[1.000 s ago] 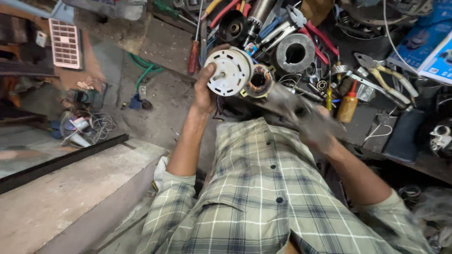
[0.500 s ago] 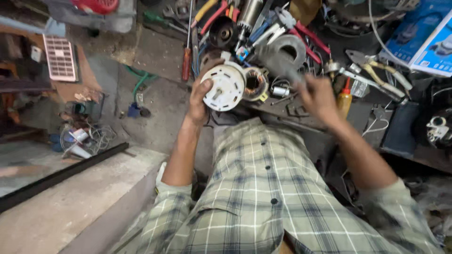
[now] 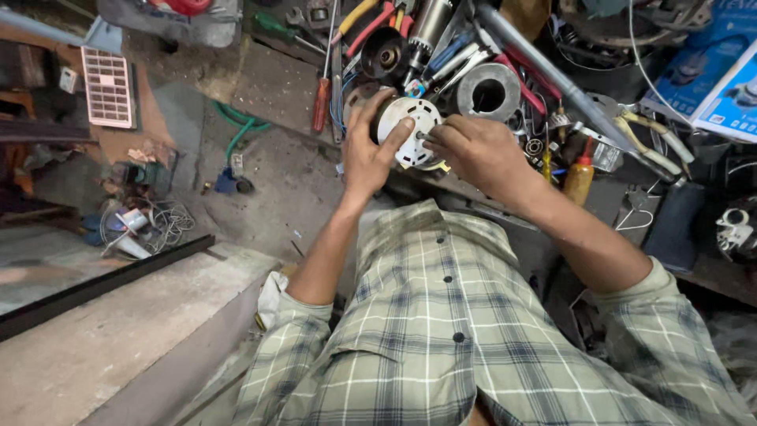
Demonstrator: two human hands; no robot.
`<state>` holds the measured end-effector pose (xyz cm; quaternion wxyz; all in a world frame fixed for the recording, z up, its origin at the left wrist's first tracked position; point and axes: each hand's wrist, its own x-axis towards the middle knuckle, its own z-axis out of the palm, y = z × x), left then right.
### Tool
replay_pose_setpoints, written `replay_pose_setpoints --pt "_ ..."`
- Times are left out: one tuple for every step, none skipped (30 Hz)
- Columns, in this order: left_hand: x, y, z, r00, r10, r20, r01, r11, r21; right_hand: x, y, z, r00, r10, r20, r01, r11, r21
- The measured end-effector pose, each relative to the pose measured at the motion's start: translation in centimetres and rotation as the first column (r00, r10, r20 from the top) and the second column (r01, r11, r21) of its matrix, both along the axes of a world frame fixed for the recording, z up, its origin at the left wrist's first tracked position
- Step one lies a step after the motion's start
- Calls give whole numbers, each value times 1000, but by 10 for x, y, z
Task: The person works on a small electric motor at a cluttered workbench, pulling the rotor out of the white stator housing and setting parts on the bench. They handle the motor housing and rotor, reposition the parts, and use a screwdriver on the motor near the end.
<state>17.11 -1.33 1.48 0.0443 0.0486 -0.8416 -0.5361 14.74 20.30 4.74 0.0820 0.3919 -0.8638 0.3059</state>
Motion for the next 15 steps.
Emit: replay_pose_setpoints --pt "1 0 2 1000 -3 -20 2 999 -34 3 -2 -1 1000 -12 1 12 999 29" --pt "3 0 4 999 -4 -35 1 998 -68 4 -3 -2 1000 -22 7 22 998 59" --pt "5 -1 6 999 -5 -53 0 995 -103 5 -4 -5 999 -31 10 30 996 88" --pt "6 -1 7 998 -15 -60 7 990 -139 5 -4 -8 1000 -16 26 14 999 51" --pt "7 -1 7 998 -25 -66 13 985 -174 7 -3 -12 999 2 43 -2 1000 14" --pt "10 -1 8 997 -32 -63 18 978 -210 11 -3 -17 998 21 67 -20 999 -25" --pt "13 0 8 997 -32 -64 17 975 -222 14 -2 -23 993 7 114 0 998 -62" --pt "14 0 8 997 -32 -68 15 972 -234 18 -2 -30 987 -6 159 21 995 -97" --pt "17 1 8 997 -31 -67 14 970 -244 23 -3 -37 978 -17 209 44 991 -129" --pt "21 3 7 999 -24 -36 15 975 -221 28 -4 -44 964 -57 260 100 983 -156" --pt "23 4 7 1000 -19 -14 16 979 -202 32 -7 -51 948 -95 304 155 971 -183" --pt "24 6 7 1000 -14 9 16 983 -182 36 -9 -58 928 -130 349 212 955 -206" --pt "28 7 6 1000 -13 -10 11 983 -181 41 -12 -64 909 -160 384 260 939 -225" --pt "31 9 6 999 -12 -30 7 985 -174 46 -13 -68 889 -192 417 310 921 -236" --pt "33 12 4 998 -6 -58 -4 986 -167 50 -14 -71 871 -218 441 351 903 -248"
